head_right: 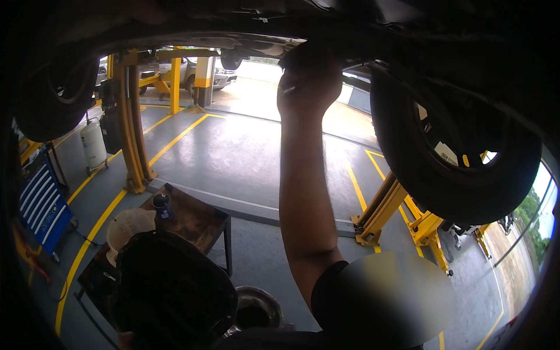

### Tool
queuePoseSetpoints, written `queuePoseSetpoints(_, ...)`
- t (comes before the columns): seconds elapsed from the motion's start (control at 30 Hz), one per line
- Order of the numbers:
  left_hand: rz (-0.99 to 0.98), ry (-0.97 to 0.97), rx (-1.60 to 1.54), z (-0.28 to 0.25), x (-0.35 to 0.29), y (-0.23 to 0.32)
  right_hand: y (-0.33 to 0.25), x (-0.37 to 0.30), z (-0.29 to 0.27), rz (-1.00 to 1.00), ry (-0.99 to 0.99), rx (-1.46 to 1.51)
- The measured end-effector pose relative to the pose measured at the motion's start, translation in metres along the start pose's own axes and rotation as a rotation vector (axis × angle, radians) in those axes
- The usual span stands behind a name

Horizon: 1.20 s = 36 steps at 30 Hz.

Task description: The person applies a sealant to the edge of an oil pan, positions it onto the underside of a vehicle engine, and secures it by tightening several bolts with a socket wrench.

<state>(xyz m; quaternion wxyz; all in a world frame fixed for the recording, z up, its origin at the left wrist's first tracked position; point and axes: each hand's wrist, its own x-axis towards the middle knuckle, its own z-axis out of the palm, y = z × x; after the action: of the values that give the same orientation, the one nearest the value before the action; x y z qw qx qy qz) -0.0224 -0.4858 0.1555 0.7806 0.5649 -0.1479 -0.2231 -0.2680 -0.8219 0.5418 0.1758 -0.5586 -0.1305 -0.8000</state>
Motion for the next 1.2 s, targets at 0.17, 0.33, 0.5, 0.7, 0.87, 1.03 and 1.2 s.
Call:
queuePoseSetpoints(0.17, 0.009, -0.003, 0.009, -0.002, -0.001, 0.002, 0.011, 0.037, 0.020, 0.060, 0.018, 0.139)
queuePoseSetpoints(0.33, 0.010, 0.003, 0.015, -0.007, -0.002, 0.005, 0.011, 0.040, 0.061, 0.543, 0.135, 0.815)
queuePoseSetpoints(0.5, 0.019, 0.008, 0.012, -0.011, -0.005, 0.009, -0.007, 0.034, 0.090, 0.658, 0.183, 0.930)
queuePoseSetpoints(0.7, 0.029, 0.007, 0.022, -0.012, -0.006, 0.008, -0.014, -0.006, 0.034, 0.643, -0.077, 0.924)
queuePoseSetpoints(0.87, 0.031, -0.005, 0.024, -0.011, -0.008, 0.010, 0.007, 0.014, 0.005, 0.460, -0.318, 1.057)
queuePoseSetpoints(1.03, 0.028, -0.012, 0.033, -0.008, -0.004, 0.012, -0.004, 0.032, 0.047, 0.484, 0.176, 0.800)
queuePoseSetpoints(1.2, 0.030, -0.038, 0.041, -0.003, -0.001, 0.013, -0.003, 0.006, -0.009, 0.306, -0.027, 0.632)
